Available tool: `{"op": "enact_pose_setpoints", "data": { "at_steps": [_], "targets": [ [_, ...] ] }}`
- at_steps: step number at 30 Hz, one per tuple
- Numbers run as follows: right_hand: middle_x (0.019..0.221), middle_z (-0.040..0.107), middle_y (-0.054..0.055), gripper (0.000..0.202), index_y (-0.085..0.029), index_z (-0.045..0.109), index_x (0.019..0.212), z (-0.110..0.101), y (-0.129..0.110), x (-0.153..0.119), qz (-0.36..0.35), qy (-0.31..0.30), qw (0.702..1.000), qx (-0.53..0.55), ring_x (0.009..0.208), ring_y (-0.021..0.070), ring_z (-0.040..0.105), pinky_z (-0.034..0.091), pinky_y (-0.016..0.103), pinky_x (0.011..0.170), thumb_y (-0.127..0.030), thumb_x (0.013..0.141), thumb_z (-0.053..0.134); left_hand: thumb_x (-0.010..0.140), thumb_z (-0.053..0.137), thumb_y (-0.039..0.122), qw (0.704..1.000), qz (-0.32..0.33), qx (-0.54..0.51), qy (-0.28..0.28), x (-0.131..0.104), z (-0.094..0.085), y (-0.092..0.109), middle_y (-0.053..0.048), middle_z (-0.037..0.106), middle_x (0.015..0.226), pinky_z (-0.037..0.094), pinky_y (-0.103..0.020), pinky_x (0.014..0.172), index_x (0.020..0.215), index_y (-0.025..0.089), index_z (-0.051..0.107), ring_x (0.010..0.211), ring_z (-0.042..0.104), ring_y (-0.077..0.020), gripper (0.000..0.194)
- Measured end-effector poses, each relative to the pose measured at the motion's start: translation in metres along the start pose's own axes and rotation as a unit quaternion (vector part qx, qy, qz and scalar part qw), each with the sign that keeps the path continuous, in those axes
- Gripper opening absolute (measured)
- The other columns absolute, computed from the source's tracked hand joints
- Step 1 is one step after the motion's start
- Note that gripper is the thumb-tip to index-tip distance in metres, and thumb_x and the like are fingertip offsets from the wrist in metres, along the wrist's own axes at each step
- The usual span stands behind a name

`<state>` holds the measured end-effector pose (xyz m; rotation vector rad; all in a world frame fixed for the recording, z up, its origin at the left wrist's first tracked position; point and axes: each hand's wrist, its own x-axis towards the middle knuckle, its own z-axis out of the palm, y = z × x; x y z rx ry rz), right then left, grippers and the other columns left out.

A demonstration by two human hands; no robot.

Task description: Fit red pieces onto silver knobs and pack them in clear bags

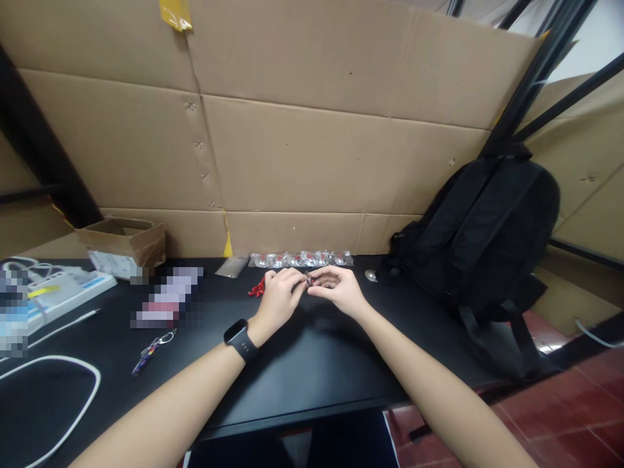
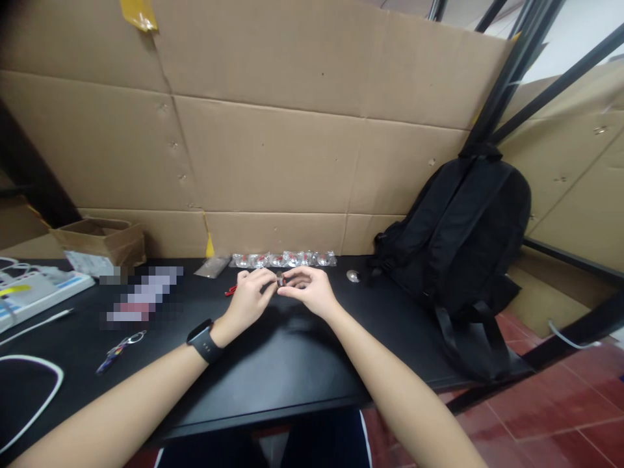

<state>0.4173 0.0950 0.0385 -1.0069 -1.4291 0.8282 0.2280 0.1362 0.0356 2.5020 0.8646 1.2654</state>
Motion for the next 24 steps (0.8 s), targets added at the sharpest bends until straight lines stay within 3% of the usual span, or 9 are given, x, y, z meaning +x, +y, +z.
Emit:
{"op": "enact_pose_setpoints", "data": {
  "at_steps": [4,8,12,16,24],
  "targets": [
    [0.093,0.079,0.009,0.046,-0.018,0.079,0.098,0.002,0.003,0.001,0.012,0.011,1.000,0.025,0.084,0.0256,0.075,0.061,0.044,0.085,-0.033,0.057,0.094,0.099,0.052,0.026,1.000,0.013,0.023,0.013,0.000,0.000,0.003,-0.004,0.074,0.097,0.036,-0.038,0.087,0.089,0.021,0.068,0.094,0.064,-0.0203,0.020],
    [0.116,0.075,0.011,0.043,-0.021,0.080,0.102,0.001,0.001,0.000,-0.010,-0.007,1.000,0.007,0.100,0.0283,0.073,0.059,0.047,0.093,-0.032,0.062,0.091,0.095,0.058,0.027,0.998,-0.032,-0.052,0.028,0.002,0.002,0.001,-0.004,0.074,0.097,0.043,-0.035,0.086,0.089,0.021,0.070,0.092,0.067,-0.0206,0.015],
    [0.123,0.072,0.010,0.032,-0.025,0.080,0.104,0.000,-0.002,-0.001,-0.016,-0.032,0.999,0.000,0.112,0.0285,0.068,0.057,0.046,0.097,-0.034,0.074,0.084,0.095,0.058,0.035,0.986,-0.063,-0.149,0.043,0.004,0.005,-0.003,-0.005,0.075,0.095,0.050,-0.033,0.084,0.088,0.021,0.070,0.090,0.068,-0.0213,0.020],
    [0.122,0.072,0.010,0.021,-0.025,0.082,0.098,0.000,-0.003,-0.001,-0.010,-0.029,0.999,0.042,0.111,0.0273,0.068,0.058,0.043,0.091,-0.039,0.085,0.073,0.096,0.058,0.038,0.986,-0.067,-0.147,0.044,0.005,0.003,-0.001,-0.005,0.075,0.097,0.049,-0.034,0.088,0.089,0.021,0.072,0.093,0.068,-0.0215,0.023],
    [0.106,0.078,0.009,0.033,-0.020,0.080,0.100,0.002,0.000,-0.001,0.035,-0.007,0.997,0.070,0.096,0.0255,0.074,0.058,0.045,0.095,-0.033,0.071,0.086,0.094,0.062,0.028,0.997,-0.065,-0.032,0.024,0.003,-0.004,0.010,0.000,0.074,0.095,0.037,-0.036,0.087,0.086,0.023,0.069,0.094,0.067,-0.0199,0.012]
  ]
}}
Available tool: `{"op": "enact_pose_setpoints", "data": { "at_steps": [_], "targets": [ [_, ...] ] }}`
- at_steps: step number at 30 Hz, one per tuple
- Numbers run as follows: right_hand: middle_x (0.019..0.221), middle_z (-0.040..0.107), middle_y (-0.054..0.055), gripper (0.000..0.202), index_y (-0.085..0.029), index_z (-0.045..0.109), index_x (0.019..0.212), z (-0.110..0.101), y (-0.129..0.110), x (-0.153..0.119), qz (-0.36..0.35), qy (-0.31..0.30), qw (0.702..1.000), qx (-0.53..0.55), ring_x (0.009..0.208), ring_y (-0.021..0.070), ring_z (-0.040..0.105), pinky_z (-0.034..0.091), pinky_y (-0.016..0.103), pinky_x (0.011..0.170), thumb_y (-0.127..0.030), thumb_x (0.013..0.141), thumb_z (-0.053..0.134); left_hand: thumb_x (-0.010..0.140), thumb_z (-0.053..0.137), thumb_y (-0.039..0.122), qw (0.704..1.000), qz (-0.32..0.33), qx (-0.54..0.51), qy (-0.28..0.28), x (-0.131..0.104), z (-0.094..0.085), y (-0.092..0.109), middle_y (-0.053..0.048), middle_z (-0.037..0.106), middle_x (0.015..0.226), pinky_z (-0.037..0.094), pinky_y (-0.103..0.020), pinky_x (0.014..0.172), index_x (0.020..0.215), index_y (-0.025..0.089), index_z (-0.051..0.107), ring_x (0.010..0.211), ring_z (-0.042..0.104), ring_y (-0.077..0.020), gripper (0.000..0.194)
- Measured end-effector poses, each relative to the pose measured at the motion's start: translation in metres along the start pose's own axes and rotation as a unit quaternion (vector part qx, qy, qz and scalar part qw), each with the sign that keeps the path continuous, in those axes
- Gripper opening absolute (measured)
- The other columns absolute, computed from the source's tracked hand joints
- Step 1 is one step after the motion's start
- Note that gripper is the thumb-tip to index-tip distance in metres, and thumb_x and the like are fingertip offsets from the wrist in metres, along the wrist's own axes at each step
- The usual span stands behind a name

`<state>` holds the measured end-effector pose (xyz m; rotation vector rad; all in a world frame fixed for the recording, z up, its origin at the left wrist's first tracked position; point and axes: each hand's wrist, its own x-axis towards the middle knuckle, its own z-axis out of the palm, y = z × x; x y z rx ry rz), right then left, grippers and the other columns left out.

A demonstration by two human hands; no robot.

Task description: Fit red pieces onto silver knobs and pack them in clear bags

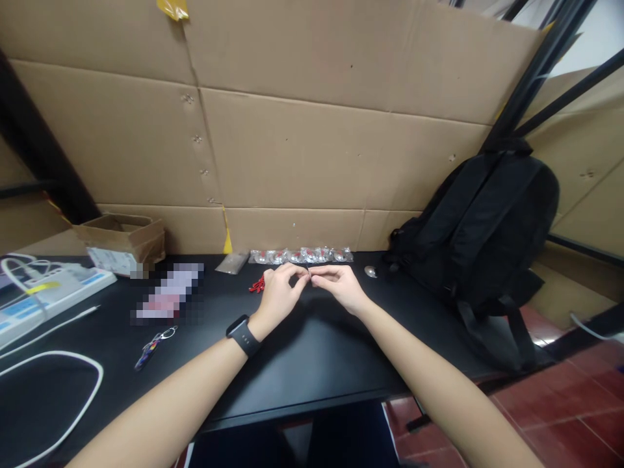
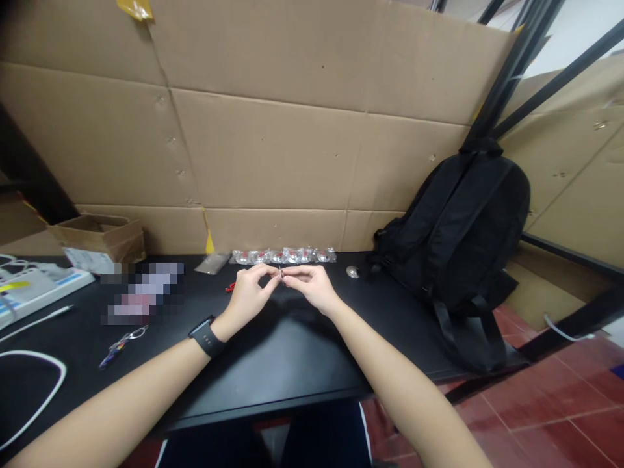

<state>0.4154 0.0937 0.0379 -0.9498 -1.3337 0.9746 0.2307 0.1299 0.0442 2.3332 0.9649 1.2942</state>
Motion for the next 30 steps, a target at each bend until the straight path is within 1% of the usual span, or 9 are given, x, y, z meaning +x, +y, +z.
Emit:
{"op": "enact_pose_setpoints", "data": {
  "at_steps": [6,8,11,14,16,19,21,27,30],
  "targets": [
    [0.091,0.079,0.007,0.030,-0.017,0.079,0.096,0.004,0.005,0.001,0.043,0.030,0.996,0.078,0.084,0.0202,0.075,0.061,0.036,0.084,-0.031,0.071,0.087,0.097,0.058,0.026,0.994,0.062,0.087,-0.005,-0.001,-0.004,0.003,0.000,0.075,0.099,0.032,-0.038,0.087,0.092,0.024,0.068,0.096,0.066,-0.0199,0.011],
    [0.091,0.079,0.007,0.030,-0.017,0.078,0.096,0.005,0.004,0.001,0.065,0.025,0.991,0.111,0.085,0.0191,0.074,0.062,0.032,0.080,-0.030,0.070,0.088,0.099,0.054,0.025,0.991,0.079,0.110,-0.010,-0.002,-0.006,0.005,-0.001,0.075,0.101,0.031,-0.039,0.087,0.096,0.024,0.068,0.095,0.066,-0.0200,0.014],
    [0.096,0.078,0.007,0.036,-0.018,0.076,0.103,0.004,0.001,0.000,0.080,0.007,0.987,0.139,0.087,0.0178,0.074,0.062,0.029,0.078,-0.027,0.070,0.088,0.098,0.055,0.025,0.992,0.074,0.103,-0.014,-0.001,-0.007,0.006,-0.001,0.076,0.098,0.033,-0.039,0.088,0.096,0.024,0.068,0.092,0.067,-0.0203,0.013],
    [0.101,0.077,0.007,0.041,-0.020,0.074,0.110,0.003,0.000,0.000,0.078,-0.010,0.986,0.149,0.091,0.0173,0.073,0.061,0.030,0.083,-0.026,0.072,0.087,0.093,0.063,0.024,0.998,0.047,0.040,-0.011,0.001,-0.007,0.004,0.001,0.077,0.095,0.037,-0.039,0.092,0.092,0.025,0.071,0.092,0.069,-0.0201,0.008],
    [0.103,0.076,0.007,0.043,-0.021,0.072,0.112,0.001,0.001,0.000,0.076,-0.019,0.986,0.148,0.094,0.0175,0.073,0.059,0.032,0.088,-0.025,0.073,0.087,0.090,0.067,0.024,0.999,0.017,-0.037,-0.018,0.003,-0.007,0.001,0.002,0.077,0.093,0.043,-0.037,0.092,0.090,0.026,0.073,0.090,0.070,-0.0195,0.007],
    [0.105,0.076,0.007,0.044,-0.021,0.072,0.113,-0.001,0.004,0.001,0.075,-0.025,0.987,0.141,0.098,0.0188,0.072,0.058,0.035,0.093,-0.024,0.072,0.087,0.085,0.072,0.028,0.985,-0.044,-0.163,-0.040,0.006,-0.006,-0.004,0.000,0.078,0.091,0.052,-0.033,0.085,0.089,0.024,0.076,0.086,0.072,-0.0196,0.007],
    [0.106,0.076,0.007,0.044,-0.021,0.073,0.111,-0.002,0.006,0.001,0.075,-0.021,0.988,0.135,0.099,0.0199,0.072,0.057,0.037,0.095,-0.023,0.069,0.089,0.082,0.075,0.029,0.973,-0.072,-0.213,-0.049,0.007,-0.005,-0.008,-0.001,0.079,0.090,0.056,-0.032,0.084,0.088,0.023,0.078,0.084,0.073,-0.0204,0.009],
    [0.110,0.076,0.008,0.046,-0.022,0.075,0.107,-0.003,0.006,0.002,0.068,-0.001,0.993,0.098,0.107,0.0231,0.071,0.055,0.040,0.100,-0.024,0.064,0.091,0.077,0.079,0.030,0.963,-0.097,-0.247,-0.040,0.007,-0.001,-0.012,-0.004,0.079,0.091,0.058,-0.035,0.086,0.093,0.021,0.077,0.084,0.074,-0.0212,0.019],
    [0.109,0.077,0.008,0.045,-0.022,0.076,0.104,-0.002,0.006,0.002,0.058,0.007,0.995,0.085,0.107,0.0241,0.071,0.054,0.041,0.101,-0.026,0.062,0.092,0.078,0.079,0.032,0.960,-0.100,-0.255,-0.057,0.008,-0.001,-0.011,-0.004,0.079,0.090,0.058,-0.034,0.085,0.088,0.021,0.077,0.084,0.074,-0.0213,0.016]
  ]
}}
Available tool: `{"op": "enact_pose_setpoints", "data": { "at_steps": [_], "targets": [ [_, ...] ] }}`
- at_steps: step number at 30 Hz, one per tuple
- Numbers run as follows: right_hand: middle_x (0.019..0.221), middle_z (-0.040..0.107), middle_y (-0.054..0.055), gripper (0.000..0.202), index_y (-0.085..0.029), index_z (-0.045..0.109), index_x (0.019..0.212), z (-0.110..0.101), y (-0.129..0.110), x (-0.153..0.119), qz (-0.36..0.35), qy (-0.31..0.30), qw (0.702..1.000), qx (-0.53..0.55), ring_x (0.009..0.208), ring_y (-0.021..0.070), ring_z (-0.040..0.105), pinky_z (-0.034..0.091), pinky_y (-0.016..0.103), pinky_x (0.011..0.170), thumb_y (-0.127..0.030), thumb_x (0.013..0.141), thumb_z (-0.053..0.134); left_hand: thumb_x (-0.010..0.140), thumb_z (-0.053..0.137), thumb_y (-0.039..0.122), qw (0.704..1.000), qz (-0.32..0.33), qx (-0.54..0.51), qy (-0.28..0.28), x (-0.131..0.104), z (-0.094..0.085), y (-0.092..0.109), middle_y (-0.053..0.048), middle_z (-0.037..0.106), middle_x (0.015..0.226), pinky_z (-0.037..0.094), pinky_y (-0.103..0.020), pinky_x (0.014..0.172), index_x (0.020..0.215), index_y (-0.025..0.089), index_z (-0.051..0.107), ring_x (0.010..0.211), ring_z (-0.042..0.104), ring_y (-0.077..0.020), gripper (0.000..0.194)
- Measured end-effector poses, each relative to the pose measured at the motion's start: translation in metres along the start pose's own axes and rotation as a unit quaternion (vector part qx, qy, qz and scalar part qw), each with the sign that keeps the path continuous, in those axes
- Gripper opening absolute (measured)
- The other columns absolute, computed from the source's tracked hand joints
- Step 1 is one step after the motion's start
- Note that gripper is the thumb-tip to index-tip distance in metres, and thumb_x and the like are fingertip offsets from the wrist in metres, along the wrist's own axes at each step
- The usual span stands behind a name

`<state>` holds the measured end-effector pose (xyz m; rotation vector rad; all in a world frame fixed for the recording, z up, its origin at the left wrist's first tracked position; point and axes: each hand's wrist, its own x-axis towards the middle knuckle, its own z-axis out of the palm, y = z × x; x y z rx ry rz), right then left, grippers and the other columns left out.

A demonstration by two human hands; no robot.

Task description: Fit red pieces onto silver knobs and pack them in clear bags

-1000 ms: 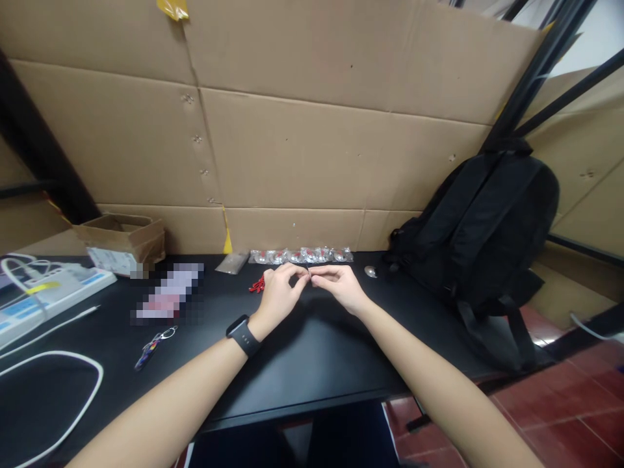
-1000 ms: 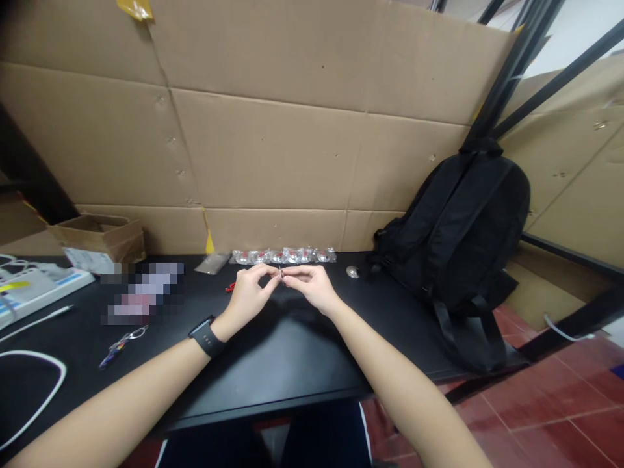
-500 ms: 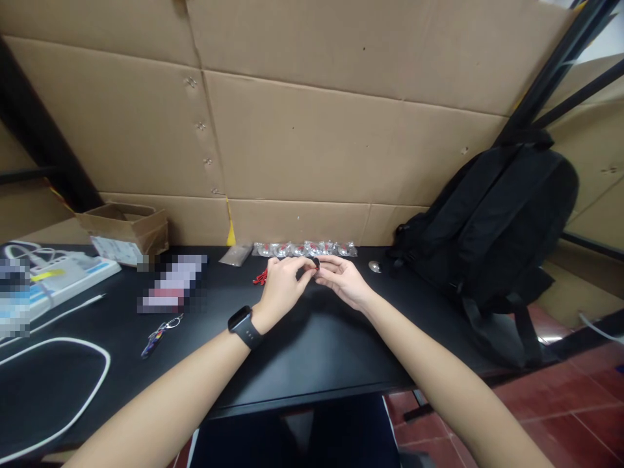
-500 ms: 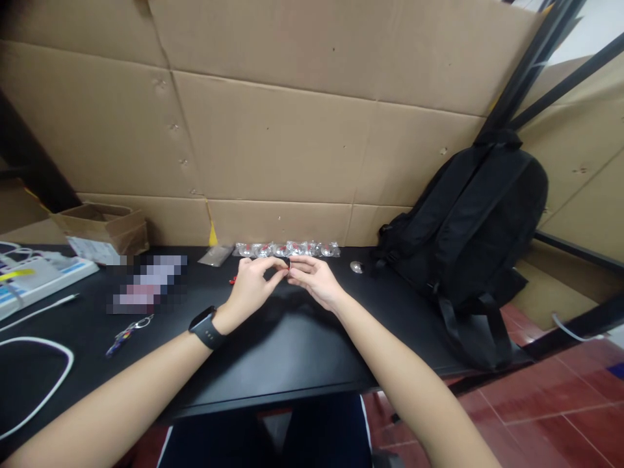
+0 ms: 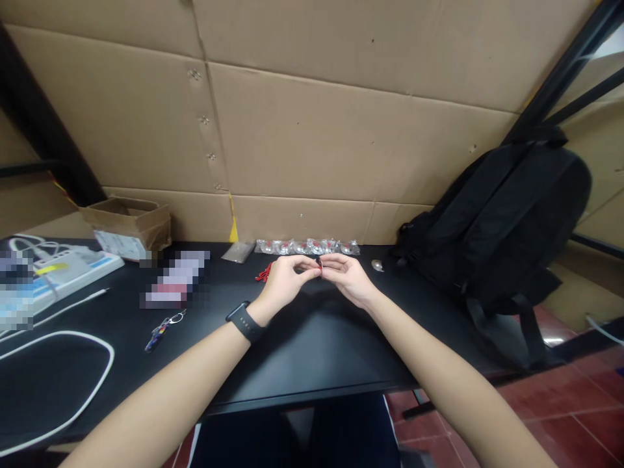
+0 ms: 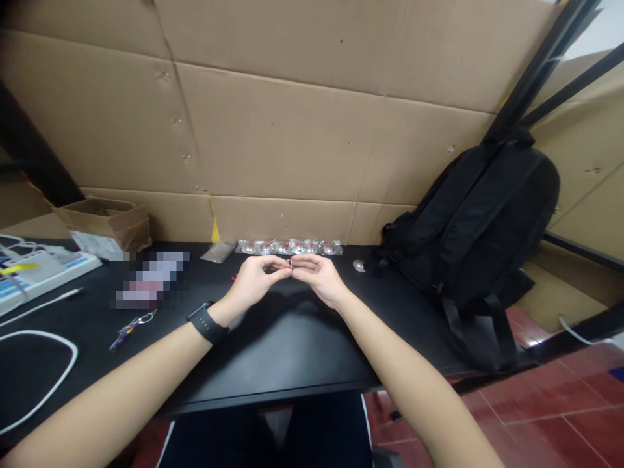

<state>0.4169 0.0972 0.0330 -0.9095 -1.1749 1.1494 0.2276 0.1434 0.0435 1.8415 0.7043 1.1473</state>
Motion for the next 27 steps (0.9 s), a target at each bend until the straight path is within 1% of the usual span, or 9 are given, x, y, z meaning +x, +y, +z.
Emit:
{"op": "enact_pose_setpoints", "data": {
  "at_steps": [7,12,14,16,18,20,23,27],
  "targets": [
    [0.105,0.078,0.008,0.040,-0.021,0.076,0.098,0.002,0.002,0.000,-0.022,0.008,1.000,-0.016,0.101,0.0259,0.074,0.054,0.046,0.102,-0.028,0.062,0.092,0.079,0.078,0.033,1.000,0.008,0.004,0.004,0.000,0.000,-0.003,-0.003,0.079,0.090,0.056,-0.034,0.086,0.086,0.022,0.079,0.087,0.073,-0.0224,0.014],
    [0.108,0.078,0.009,0.030,-0.019,0.076,0.086,0.002,0.003,0.001,-0.034,0.020,0.999,-0.027,0.106,0.0275,0.073,0.052,0.047,0.104,-0.027,0.062,0.092,0.084,0.071,0.033,1.000,0.017,0.024,-0.009,0.000,0.001,-0.006,-0.005,0.078,0.097,0.054,-0.035,0.090,0.090,0.022,0.077,0.093,0.072,-0.0229,0.014],
    [0.109,0.078,0.009,0.026,-0.019,0.076,0.083,0.003,0.003,0.000,-0.036,0.016,0.999,-0.031,0.108,0.0280,0.072,0.052,0.047,0.105,-0.027,0.063,0.091,0.085,0.070,0.031,1.000,0.023,0.021,-0.004,-0.001,0.002,-0.006,-0.005,0.077,0.096,0.054,-0.034,0.088,0.089,0.021,0.074,0.092,0.072,-0.0217,0.012],
    [0.109,0.078,0.009,0.025,-0.019,0.077,0.083,0.004,0.002,0.000,-0.037,0.014,0.999,-0.034,0.108,0.0282,0.072,0.052,0.048,0.105,-0.027,0.063,0.091,0.083,0.070,0.027,1.000,0.028,0.008,0.009,-0.001,0.002,-0.004,-0.004,0.075,0.092,0.053,-0.032,0.086,0.094,0.021,0.066,0.089,0.072,-0.0199,0.013],
    [0.108,0.078,0.009,0.026,-0.019,0.077,0.083,0.005,0.000,-0.001,-0.036,0.016,0.998,-0.040,0.106,0.0283,0.073,0.053,0.048,0.104,-0.027,0.063,0.091,0.081,0.071,0.022,0.999,0.029,0.004,0.023,-0.003,0.002,-0.001,0.000,0.073,0.086,0.052,-0.031,0.085,0.103,0.022,0.056,0.086,0.073,-0.0182,0.025],
    [0.107,0.078,0.009,0.027,-0.019,0.078,0.084,0.007,-0.002,-0.002,-0.037,0.019,0.998,-0.050,0.104,0.0286,0.074,0.053,0.049,0.103,-0.028,0.062,0.091,0.080,0.070,0.018,0.999,0.034,0.027,0.029,-0.004,0.001,0.003,0.003,0.072,0.083,0.049,-0.030,0.087,0.108,0.024,0.049,0.085,0.073,-0.0174,0.036],
    [0.104,0.079,0.010,0.026,-0.019,0.078,0.083,0.008,-0.004,-0.003,-0.045,0.018,0.997,-0.063,0.105,0.0293,0.073,0.052,0.049,0.104,-0.029,0.063,0.091,0.081,0.069,0.018,0.996,0.045,0.072,0.026,-0.005,0.000,0.008,0.003,0.073,0.085,0.047,-0.031,0.091,0.107,0.025,0.047,0.087,0.073,-0.0177,0.035],
    [0.110,0.077,0.011,0.022,-0.019,0.079,0.084,0.007,-0.006,-0.003,-0.054,0.008,0.995,-0.077,0.103,0.0284,0.073,0.053,0.048,0.102,-0.032,0.069,0.087,0.084,0.068,0.025,0.997,0.042,0.057,0.023,-0.004,0.000,0.005,0.002,0.072,0.089,0.048,-0.032,0.091,0.107,0.025,0.048,0.088,0.072,-0.0178,0.030]
  ]
}}
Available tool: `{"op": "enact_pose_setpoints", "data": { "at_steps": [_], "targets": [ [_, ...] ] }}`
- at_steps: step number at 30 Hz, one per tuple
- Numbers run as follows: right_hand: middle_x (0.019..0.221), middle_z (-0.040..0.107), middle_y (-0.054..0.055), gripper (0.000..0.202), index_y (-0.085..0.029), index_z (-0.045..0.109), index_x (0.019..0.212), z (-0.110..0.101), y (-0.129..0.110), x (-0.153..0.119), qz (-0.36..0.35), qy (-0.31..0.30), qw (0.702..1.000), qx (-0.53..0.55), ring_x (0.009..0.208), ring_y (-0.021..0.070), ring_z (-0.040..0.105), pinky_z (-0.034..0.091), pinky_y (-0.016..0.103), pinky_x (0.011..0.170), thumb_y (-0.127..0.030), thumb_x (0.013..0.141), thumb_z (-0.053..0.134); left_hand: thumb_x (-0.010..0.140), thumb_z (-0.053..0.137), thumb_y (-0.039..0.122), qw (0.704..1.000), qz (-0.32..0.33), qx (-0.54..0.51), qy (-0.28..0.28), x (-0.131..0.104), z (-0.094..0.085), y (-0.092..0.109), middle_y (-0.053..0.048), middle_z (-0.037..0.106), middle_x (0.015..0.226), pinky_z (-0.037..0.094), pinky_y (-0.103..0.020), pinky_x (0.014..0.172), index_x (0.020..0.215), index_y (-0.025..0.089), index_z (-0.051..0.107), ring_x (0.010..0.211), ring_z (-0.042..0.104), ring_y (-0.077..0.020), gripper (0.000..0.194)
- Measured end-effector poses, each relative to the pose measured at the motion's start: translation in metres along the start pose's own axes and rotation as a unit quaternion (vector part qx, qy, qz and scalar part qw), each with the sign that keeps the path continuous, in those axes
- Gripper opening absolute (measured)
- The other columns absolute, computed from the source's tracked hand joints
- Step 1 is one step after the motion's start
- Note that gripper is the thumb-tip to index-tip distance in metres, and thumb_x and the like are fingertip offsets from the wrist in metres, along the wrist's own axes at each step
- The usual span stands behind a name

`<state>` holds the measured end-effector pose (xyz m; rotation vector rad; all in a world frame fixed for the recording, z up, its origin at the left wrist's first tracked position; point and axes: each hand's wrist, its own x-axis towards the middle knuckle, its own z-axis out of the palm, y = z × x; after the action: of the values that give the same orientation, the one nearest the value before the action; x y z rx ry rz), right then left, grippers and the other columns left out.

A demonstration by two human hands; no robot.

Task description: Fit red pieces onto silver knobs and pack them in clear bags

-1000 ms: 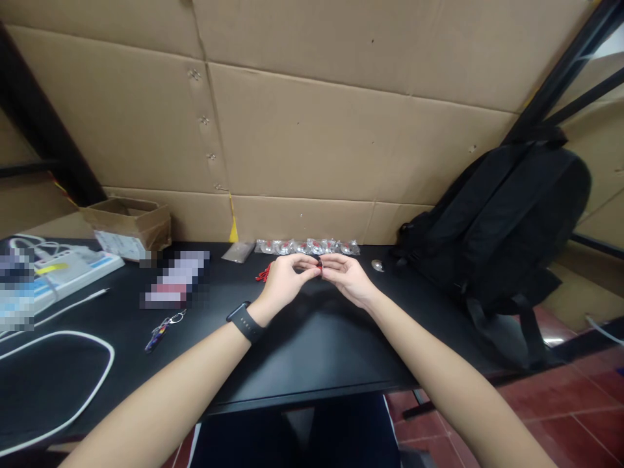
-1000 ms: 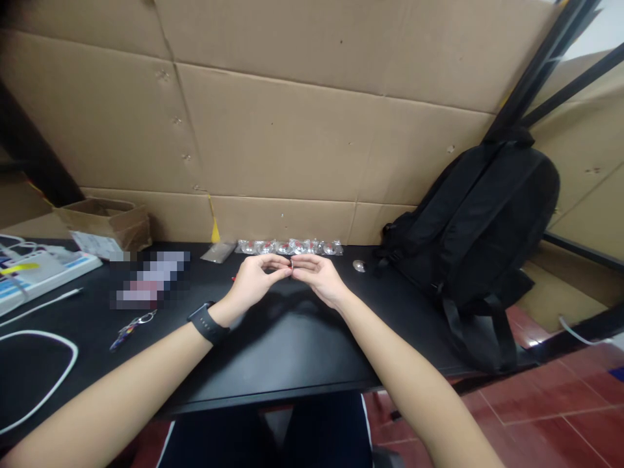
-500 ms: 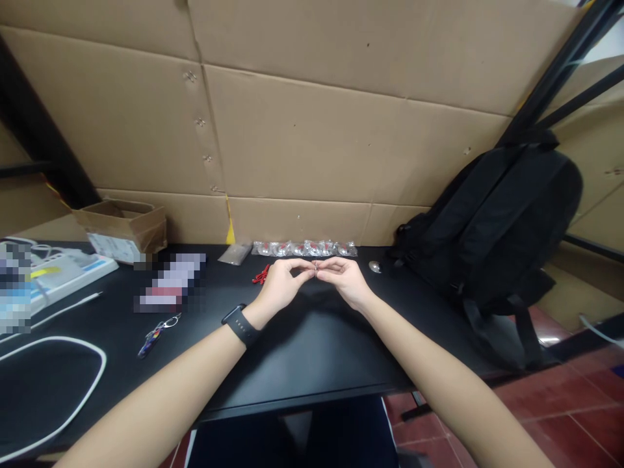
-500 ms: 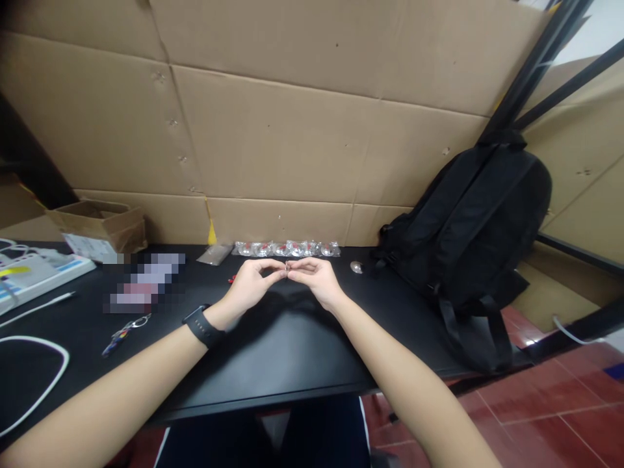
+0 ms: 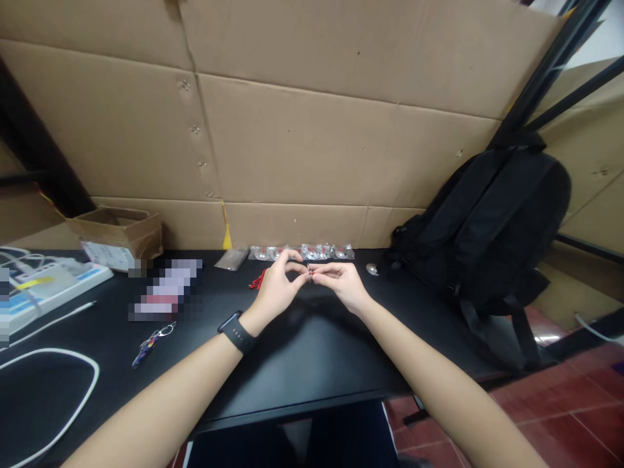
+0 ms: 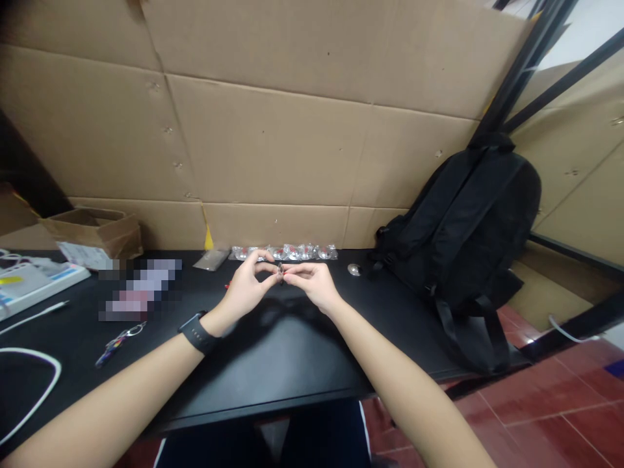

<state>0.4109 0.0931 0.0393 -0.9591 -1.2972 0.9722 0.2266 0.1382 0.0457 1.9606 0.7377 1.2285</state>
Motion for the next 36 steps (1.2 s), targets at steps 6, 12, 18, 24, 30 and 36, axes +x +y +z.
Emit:
{"op": "enact_pose_setpoints", "data": {
  "at_steps": [6,12,18,24,30,36],
  "targets": [
    [0.124,0.070,0.010,0.013,-0.020,0.076,0.081,-0.008,-0.011,0.001,-0.072,-0.034,0.982,-0.173,0.113,0.0274,0.067,0.047,0.048,0.105,-0.033,0.080,0.076,0.083,0.060,0.014,0.998,0.046,0.049,0.003,0.004,-0.003,-0.007,-0.006,0.069,0.112,0.049,-0.033,0.096,0.114,0.021,0.057,0.104,0.066,-0.0189,0.032],
    [0.121,0.067,0.008,0.005,-0.021,0.072,0.081,-0.015,-0.027,0.000,-0.166,-0.043,0.924,-0.342,0.116,0.0255,0.061,0.040,0.046,0.108,-0.022,0.085,0.070,0.089,0.064,0.031,0.981,0.075,0.157,-0.085,0.000,-0.003,0.002,-0.004,0.069,0.114,0.045,-0.040,0.101,0.097,0.026,0.074,0.111,0.062,-0.0235,0.014],
    [0.115,0.064,0.007,0.005,-0.021,0.070,0.085,-0.018,-0.024,0.001,-0.173,-0.100,0.907,-0.372,0.110,0.0230,0.061,0.044,0.042,0.102,-0.021,0.089,0.067,0.087,0.068,0.034,0.969,0.074,0.212,-0.102,-0.003,0.006,-0.002,-0.003,0.071,0.109,0.045,-0.040,0.096,0.089,0.029,0.078,0.104,0.062,-0.0236,0.011],
    [0.104,0.063,0.008,0.008,-0.020,0.062,0.092,-0.025,-0.026,-0.002,-0.197,-0.167,0.830,-0.494,0.101,0.0219,0.056,0.046,0.037,0.092,-0.016,0.096,0.055,0.091,0.063,0.031,0.966,0.065,0.216,-0.130,-0.001,0.007,-0.010,-0.001,0.075,0.095,0.043,-0.036,0.089,0.082,0.031,0.079,0.093,0.064,-0.0213,0.019],
    [0.095,0.061,0.009,0.005,-0.019,0.058,0.089,-0.016,-0.020,-0.006,-0.213,-0.146,0.731,-0.631,0.090,0.0230,0.054,0.043,0.035,0.081,-0.019,0.093,0.056,0.091,0.061,0.027,0.958,0.059,0.255,-0.113,-0.005,0.016,-0.011,0.000,0.075,0.092,0.038,-0.035,0.085,0.080,0.025,0.073,0.090,0.065,-0.0205,0.016],
    [0.094,0.061,0.008,0.004,-0.019,0.057,0.086,-0.017,-0.013,-0.001,-0.212,-0.132,0.779,-0.575,0.089,0.0218,0.055,0.044,0.034,0.082,-0.017,0.089,0.058,0.096,0.049,0.023,0.930,0.083,0.330,-0.140,-0.010,0.025,-0.006,-0.004,0.070,0.093,0.033,-0.036,0.081,0.090,0.021,0.063,0.093,0.061,-0.0224,0.015]
  ]
}}
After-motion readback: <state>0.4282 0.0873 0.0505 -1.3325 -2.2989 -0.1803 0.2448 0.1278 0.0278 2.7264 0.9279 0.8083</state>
